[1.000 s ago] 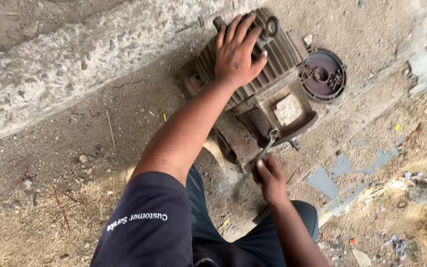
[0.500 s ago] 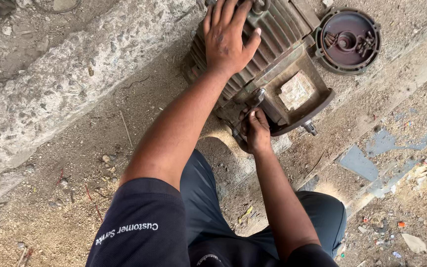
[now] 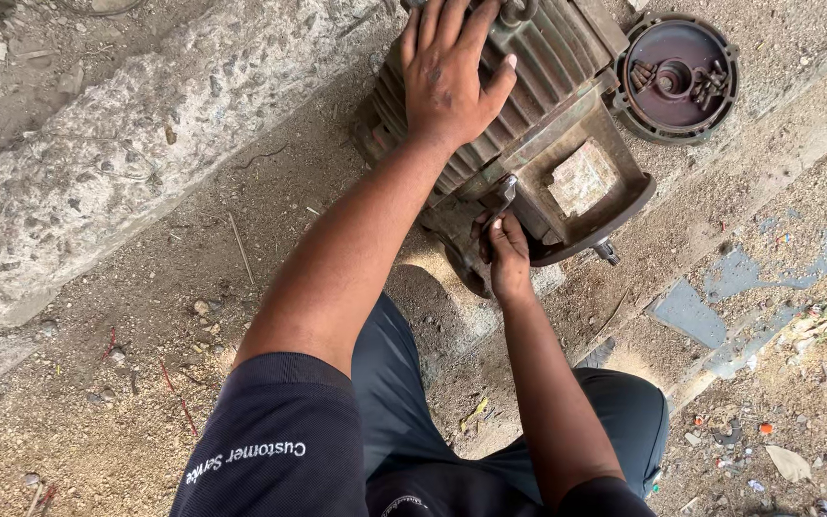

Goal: The person kneels on concrete steps outdoors and uses a spanner to loosen and remove bolts from an electric motor housing. They reposition the motor, work on bolts around the frame, and remove the fan cover, setting it on the ground beside the motor with the removed fasteners.

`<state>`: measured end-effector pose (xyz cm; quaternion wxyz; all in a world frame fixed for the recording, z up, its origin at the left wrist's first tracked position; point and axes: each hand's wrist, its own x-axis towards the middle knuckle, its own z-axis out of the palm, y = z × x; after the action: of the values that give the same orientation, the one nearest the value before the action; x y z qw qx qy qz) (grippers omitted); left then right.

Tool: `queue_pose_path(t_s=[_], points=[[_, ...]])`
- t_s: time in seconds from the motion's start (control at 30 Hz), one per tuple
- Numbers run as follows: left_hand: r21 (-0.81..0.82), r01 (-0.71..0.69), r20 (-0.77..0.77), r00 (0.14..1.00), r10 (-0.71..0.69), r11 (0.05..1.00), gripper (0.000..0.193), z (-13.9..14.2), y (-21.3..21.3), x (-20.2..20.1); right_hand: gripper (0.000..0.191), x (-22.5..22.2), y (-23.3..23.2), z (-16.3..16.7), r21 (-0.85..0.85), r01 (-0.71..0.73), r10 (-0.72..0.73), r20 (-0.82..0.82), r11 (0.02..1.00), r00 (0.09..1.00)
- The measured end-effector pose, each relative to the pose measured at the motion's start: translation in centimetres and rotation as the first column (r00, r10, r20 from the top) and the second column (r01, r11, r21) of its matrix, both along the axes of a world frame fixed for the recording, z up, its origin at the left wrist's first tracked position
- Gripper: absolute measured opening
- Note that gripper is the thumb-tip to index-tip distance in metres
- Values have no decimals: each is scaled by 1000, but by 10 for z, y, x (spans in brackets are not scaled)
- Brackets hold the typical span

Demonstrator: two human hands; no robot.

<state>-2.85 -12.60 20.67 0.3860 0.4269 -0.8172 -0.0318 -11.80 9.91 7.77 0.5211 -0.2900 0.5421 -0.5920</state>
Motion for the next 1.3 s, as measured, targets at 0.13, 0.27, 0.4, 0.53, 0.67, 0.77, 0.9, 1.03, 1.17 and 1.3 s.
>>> queue_pose_path(t_s=[0.13,0.27,0.4,0.53,0.67,0.77,0.9,1.03,1.17,1.3], points=[[8,-6,-3,1000,6,1000,65,1,1,0,25,0,0,2,3,-4,3,53,1000,999],[7,-13,15,1000,13,1000,61,0,1,0,25,1,-2,-3,-45,-53,61,179,998,982],[4,-22,19,1000,22,1000,63,-3,-1,-1,23,0,-1,-11,-44,15,-18,-70,999,997],[-14,-12,9,1000,12,1000,60,-8,-3,-3,18,-2,4,-15,-73,3,-18,-204,997,979],[42,-19,49,999,17,999,63,-10,-5,-3,22,-3,4,-12,-40,54,-58,-88,998,994],[-13,-14,20,1000,15,1000,62,-11,-5,-3,24,-3,1,-7,-15,58,-59,-86,998,995],[12,-21,39,999,20,1000,61,-13,-5,-3,24,-2,0,-1,-3,40,-40,-110,999,993],[-17,-17,16,1000,17,1000,61,-15,-5,-3,26,2,-1,4,20,7,-8,45,1000,999],[-19,-12,-2,1000,11,1000,60,-16,-5,-3,24,6,-4,7,-15,-63,64,212,998,975],[-34,-30,6,1000,31,999,62,-15,-5,-4,22,3,-10,1,-25,37,-31,205,999,978]])
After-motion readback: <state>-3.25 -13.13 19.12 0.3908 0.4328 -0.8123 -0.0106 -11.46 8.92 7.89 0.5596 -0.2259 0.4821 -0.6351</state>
